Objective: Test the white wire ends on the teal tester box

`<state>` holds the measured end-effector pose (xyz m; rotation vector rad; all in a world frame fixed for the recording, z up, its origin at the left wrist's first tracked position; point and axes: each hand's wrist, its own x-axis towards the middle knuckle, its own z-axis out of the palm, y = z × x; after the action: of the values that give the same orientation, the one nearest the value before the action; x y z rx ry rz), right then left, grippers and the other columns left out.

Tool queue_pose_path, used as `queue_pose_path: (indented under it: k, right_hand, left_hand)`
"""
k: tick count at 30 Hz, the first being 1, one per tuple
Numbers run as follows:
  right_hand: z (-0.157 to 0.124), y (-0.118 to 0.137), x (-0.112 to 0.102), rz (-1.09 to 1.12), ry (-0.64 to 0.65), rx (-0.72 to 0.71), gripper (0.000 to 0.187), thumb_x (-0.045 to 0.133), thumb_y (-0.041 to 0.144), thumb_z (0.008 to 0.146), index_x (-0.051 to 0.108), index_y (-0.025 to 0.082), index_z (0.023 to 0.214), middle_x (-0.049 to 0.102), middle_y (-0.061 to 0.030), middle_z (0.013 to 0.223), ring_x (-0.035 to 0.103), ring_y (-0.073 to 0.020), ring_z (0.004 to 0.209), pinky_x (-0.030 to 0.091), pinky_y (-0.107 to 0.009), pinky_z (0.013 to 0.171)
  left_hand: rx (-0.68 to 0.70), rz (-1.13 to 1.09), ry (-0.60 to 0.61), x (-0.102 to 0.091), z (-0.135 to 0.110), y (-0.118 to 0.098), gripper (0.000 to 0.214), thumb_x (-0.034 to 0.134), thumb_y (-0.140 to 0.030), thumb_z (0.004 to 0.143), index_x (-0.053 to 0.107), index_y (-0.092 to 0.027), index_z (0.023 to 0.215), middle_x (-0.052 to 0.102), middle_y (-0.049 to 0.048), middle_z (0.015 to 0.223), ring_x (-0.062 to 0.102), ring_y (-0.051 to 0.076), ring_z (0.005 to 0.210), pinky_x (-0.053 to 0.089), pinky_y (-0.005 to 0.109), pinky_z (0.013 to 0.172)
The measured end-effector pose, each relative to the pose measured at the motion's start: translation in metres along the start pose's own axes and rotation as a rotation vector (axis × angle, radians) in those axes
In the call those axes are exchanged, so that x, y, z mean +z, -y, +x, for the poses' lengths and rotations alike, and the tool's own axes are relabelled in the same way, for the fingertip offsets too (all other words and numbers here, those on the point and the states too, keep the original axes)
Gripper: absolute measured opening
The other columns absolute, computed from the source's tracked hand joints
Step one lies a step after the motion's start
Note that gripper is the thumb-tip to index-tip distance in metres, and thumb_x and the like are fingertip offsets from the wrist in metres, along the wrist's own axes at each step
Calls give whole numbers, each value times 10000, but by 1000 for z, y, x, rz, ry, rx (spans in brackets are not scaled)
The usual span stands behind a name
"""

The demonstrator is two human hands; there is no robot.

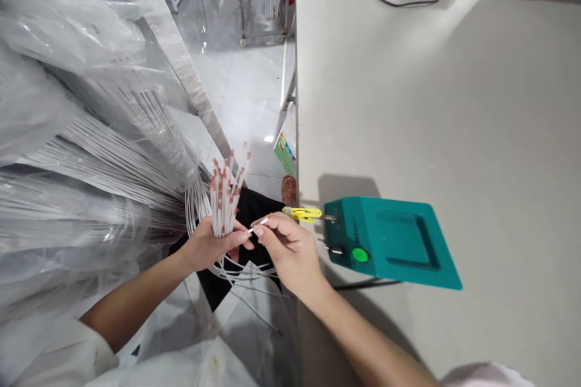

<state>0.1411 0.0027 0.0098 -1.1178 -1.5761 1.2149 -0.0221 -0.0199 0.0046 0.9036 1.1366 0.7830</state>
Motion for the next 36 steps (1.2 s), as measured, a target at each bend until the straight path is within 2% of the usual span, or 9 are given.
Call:
queue_pose_path:
  k: [4,8,14,18,21,23,27,31,36]
  right_hand:
    - [-2,1,0,-15,-10,-58,220,588,284,805,589,189,607,623,-46,721,582,-140,669,488,-257,594]
    - [-6,-5,2,-37,42,-100,126,566,226,821,600,193,705,621,-48,764,587,-141,706,495,-269,630]
    - [-11,-16,11,-22,139,-64,82,537,201,840,608,190,801,588,-24,744,578,-111,640,493,-243,593]
    - [-12,-19,12,-87,140,-84,104,519,196,851,610,189,802,585,-14,715,563,-108,651,477,-237,614]
    - [-11,-18,11,-160,150,-108,125,513,192,851,626,192,797,606,-27,739,572,-119,685,476,-249,640]
    - [-10,-17,9,-194,119,-134,111,529,187,839,639,198,827,623,-38,774,583,-129,709,482,-259,645]
    - [-10,-13,7,-185,-27,-144,104,548,184,824,643,210,861,638,-46,790,587,-143,704,493,-276,622]
    - [-9,-11,7,-119,-46,-112,121,532,196,834,648,206,868,641,-53,800,590,-143,689,505,-278,595]
    - [-8,-10,8,-102,-74,-149,96,575,182,797,653,209,846,655,-53,795,607,-152,724,513,-282,622]
  left_hand:
    - [0,-140,-203,-3,4,1,325,662,-430,699,622,-108,710,662,52,607,606,120,527,480,225,529]
    - [34,-193,-385,-4,6,-1,311,674,-422,687,612,-118,690,568,-16,467,492,69,397,394,186,425]
    - [82,-48,-291,5,-1,-7,226,660,-345,712,638,-122,742,451,-64,442,377,35,378,299,174,382]
    - [101,-53,-260,13,-1,-4,204,673,-282,672,656,-111,781,593,10,687,450,43,450,351,187,411]
    - [107,-57,-263,17,1,2,210,649,-310,689,653,-116,768,628,61,853,480,57,481,359,203,412]
    - [103,-15,-301,18,1,5,215,620,-332,720,653,-133,793,646,59,836,497,79,506,372,215,431]
    - [158,88,-410,21,0,6,166,589,-311,754,638,-153,745,651,32,739,568,136,674,451,246,607]
    - [142,120,-359,22,0,8,167,597,-309,744,640,-151,710,631,8,685,554,129,654,437,234,614]
    - [113,154,-374,20,2,9,136,617,-282,717,649,-151,698,629,2,682,540,119,644,427,222,614]
